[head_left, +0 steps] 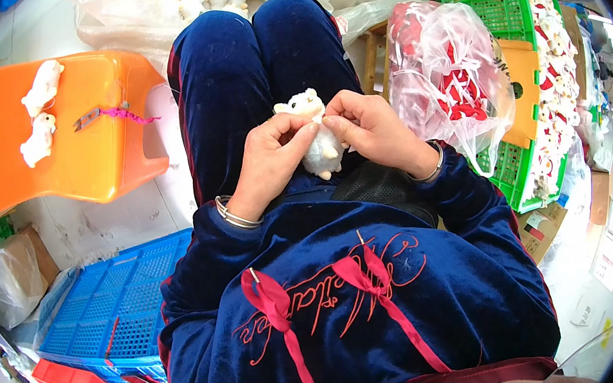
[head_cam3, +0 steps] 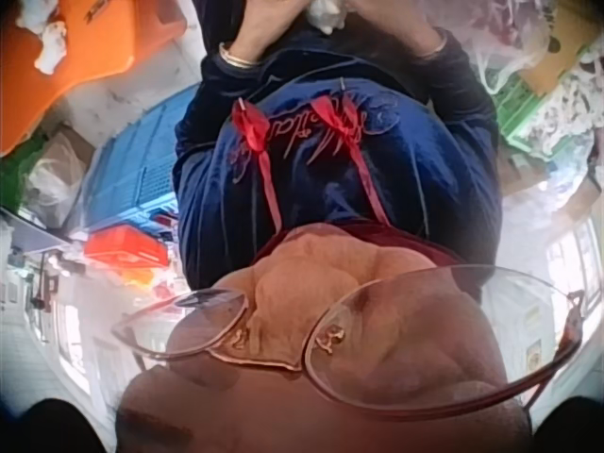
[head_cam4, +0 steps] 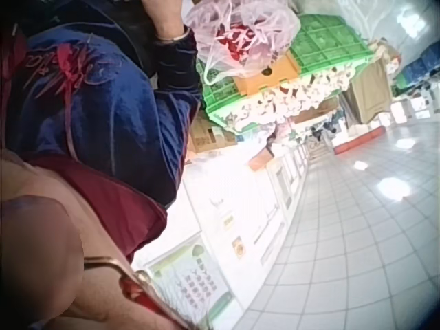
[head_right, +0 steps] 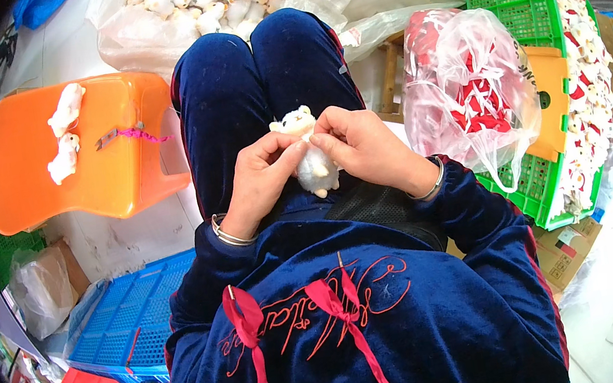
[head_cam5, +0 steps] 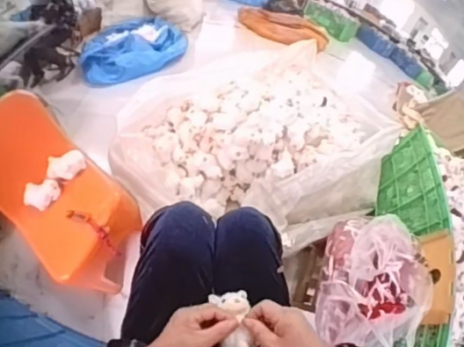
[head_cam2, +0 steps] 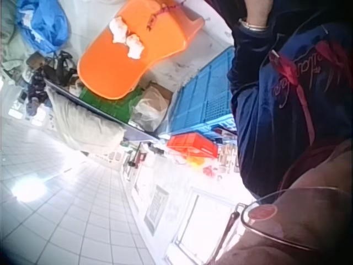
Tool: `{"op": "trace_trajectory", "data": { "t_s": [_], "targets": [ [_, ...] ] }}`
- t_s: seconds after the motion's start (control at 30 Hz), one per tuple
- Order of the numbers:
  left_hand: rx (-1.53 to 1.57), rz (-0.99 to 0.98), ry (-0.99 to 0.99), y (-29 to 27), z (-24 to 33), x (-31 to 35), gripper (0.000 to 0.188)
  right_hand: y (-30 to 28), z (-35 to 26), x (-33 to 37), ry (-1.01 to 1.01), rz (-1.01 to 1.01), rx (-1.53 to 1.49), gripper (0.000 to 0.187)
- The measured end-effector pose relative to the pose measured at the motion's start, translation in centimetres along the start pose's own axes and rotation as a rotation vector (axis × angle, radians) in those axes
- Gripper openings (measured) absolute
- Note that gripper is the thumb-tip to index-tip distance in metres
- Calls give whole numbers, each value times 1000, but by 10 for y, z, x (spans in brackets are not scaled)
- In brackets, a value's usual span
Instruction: The person ties red and white ribbons around small white plush toys, forming bows and adjusting them. They handle the toys one at a time, placing finished items on an orange stool nearby.
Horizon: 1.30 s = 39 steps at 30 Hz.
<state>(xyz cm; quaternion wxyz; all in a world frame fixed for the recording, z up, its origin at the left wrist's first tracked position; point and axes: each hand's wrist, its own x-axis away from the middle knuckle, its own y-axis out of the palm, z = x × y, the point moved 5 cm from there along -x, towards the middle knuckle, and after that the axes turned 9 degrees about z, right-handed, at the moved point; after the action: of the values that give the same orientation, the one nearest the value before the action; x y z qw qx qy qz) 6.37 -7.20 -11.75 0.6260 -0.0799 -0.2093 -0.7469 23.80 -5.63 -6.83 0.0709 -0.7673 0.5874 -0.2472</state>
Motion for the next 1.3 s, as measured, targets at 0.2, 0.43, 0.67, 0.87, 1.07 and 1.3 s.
{"op": "trace_trajectory", "data": {
  "t_s": [0.2,0.43,0.67,0.87,1.07,1.3],
  "targets": [
    [118,25,-28,13,2,-7,14,-11,-1,-6,23,-51,-28,19],
    [140,23,56,27,5,-12,19,-24,-5,-17,62,-111,-52,17],
    [51,-1,50,25,8,-15,22,-31,-8,-18,118,-136,-58,17],
    [9,-24,67,29,12,-15,23,-32,-8,-18,44,-158,30,13],
    [-87,-54,64,31,15,-15,23,-33,-13,-17,-28,-150,119,10],
    [-35,-3,68,31,7,-15,19,-29,-8,-14,6,-92,-2,15]
  ]
}}
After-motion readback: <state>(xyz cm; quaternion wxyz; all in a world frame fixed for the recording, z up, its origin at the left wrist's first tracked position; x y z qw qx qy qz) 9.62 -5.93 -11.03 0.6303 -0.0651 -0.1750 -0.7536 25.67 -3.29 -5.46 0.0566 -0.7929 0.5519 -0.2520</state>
